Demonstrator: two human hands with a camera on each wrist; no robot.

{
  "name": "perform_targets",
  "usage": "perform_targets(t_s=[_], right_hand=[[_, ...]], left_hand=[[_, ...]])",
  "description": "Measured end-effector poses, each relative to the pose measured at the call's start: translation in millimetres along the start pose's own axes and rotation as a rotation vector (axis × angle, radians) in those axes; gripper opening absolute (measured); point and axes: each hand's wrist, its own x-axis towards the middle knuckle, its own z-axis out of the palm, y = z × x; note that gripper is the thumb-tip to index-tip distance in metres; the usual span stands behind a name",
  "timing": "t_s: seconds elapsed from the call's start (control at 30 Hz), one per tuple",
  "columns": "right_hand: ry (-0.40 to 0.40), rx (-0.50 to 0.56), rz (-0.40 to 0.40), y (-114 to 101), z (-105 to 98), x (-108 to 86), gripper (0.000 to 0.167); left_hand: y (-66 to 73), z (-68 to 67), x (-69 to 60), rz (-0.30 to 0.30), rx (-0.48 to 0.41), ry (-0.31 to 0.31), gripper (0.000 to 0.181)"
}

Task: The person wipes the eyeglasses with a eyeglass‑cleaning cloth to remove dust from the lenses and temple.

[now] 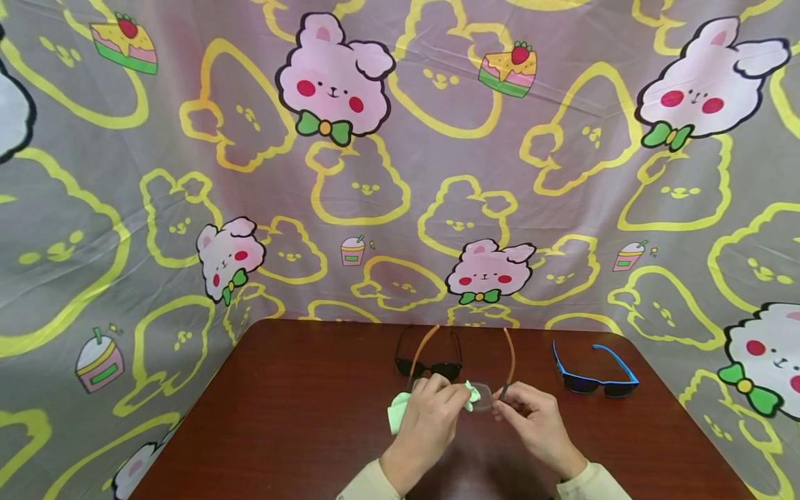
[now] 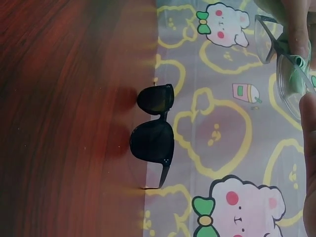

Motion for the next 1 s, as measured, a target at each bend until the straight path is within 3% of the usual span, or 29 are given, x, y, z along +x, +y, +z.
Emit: perform_targets(t_s=[0.4, 0.63, 0.77, 1.0], right_hand=[[0.008, 0.026, -0.008, 1.3, -1.2, -0.2, 0.029], [0.006, 0.023, -0.004, 1.4, -1.4, -0.7, 0.027], [0.009, 0.025, 0.004, 1.3, -1.2, -0.4, 0.021], [0.007, 0.001, 0.015, 0.3, 0.4, -0.4, 0.019]], left_hand=[[1.5, 2.8, 1.9, 0.02, -0.003, -0.007, 0.022], [2.9, 1.9, 1.8, -0.008, -0.055, -0.059, 0.024], [2.5, 3.0, 1.8, 0.019, -0.053, -0.033, 0.028], [2.2, 3.4, 2.4, 0.102, -0.052, -0.002, 0.018]])
